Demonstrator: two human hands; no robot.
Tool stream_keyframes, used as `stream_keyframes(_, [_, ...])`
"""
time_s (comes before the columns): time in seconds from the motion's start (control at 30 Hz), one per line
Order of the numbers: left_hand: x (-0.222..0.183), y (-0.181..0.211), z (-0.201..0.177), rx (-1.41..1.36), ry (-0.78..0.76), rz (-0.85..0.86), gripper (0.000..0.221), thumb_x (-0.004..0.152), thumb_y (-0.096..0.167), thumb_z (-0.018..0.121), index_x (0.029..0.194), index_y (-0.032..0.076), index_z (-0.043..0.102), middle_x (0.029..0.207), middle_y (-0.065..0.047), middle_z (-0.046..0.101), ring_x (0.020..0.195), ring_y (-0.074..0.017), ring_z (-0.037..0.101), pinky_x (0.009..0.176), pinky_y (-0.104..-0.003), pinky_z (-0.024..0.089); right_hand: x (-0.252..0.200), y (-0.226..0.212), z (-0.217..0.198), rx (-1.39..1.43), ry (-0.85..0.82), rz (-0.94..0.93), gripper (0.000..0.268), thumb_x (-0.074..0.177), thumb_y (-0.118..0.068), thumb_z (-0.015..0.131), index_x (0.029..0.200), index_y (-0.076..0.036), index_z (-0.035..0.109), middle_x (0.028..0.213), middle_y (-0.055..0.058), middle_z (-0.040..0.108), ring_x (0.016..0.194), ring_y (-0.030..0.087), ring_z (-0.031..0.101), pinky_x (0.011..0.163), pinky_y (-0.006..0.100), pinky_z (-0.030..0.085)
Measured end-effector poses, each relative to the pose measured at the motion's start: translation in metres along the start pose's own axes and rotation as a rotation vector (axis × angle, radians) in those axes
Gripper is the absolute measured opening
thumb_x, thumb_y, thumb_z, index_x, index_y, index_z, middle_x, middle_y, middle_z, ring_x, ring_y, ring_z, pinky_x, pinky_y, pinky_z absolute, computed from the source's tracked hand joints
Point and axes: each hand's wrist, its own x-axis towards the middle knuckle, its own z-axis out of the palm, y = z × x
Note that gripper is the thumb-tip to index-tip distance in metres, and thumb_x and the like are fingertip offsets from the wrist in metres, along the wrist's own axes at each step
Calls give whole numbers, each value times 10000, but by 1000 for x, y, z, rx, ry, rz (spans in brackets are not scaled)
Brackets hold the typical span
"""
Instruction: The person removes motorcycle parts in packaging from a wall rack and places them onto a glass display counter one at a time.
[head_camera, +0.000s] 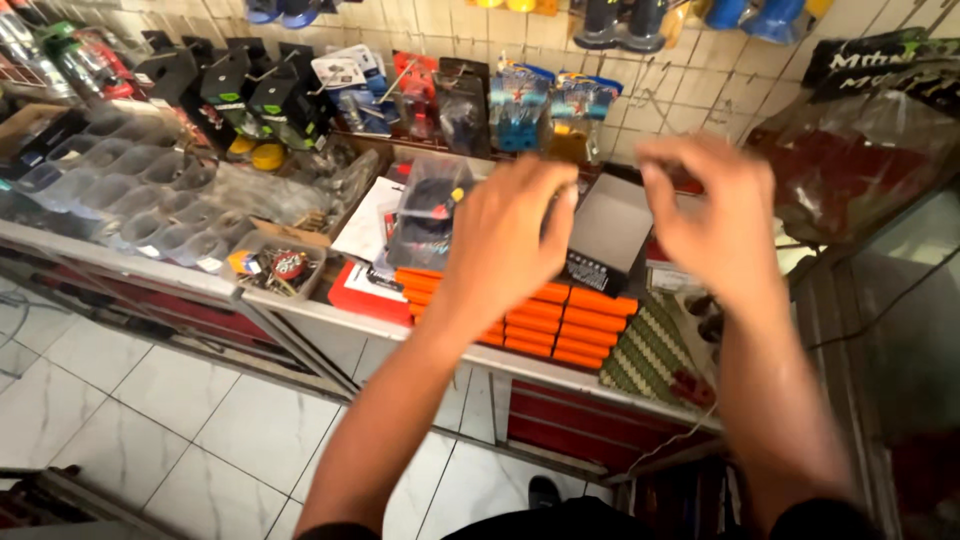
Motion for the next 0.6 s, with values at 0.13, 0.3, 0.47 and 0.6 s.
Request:
stream_keyframes(0.13, [55,-39,36,97,-63,-112,84,917,162,665,912,102,724,952,-143,735,854,-389,712,729,-508,555,63,63,23,-119,-251,-149,270,890,-29,666,1146,21,739,1058,231,732,972,391,718,839,454,561])
stream_keyframes(0.3, [91,-74,66,186,-152,-138,138,865,242,695,861,125,769,884,-152,738,834,-413,705,688,-559,529,110,99,62,-609,-814,107,278,800,-137,666,1024,2,753,1092,232,726,1043,395,706,918,496,563])
stream_keyframes(0.47, [106,-97,81,147,-280,-121,218,888,318,746,815,115,779,863,-145,744,849,-407,707,737,-521,549,129,110,85,-513,-841,213,388,833,-197,677,1191,-49,658,1181,228,694,1122,401,658,927,515,534])
stream_keyframes(0.6, [109,-107,85,46,-303,-184,225,814,341,794,928,147,788,900,-102,771,902,-345,741,786,-465,574,131,121,96,-485,-850,217,374,861,-217,675,1212,-87,674,1214,210,694,1141,393,663,950,509,530])
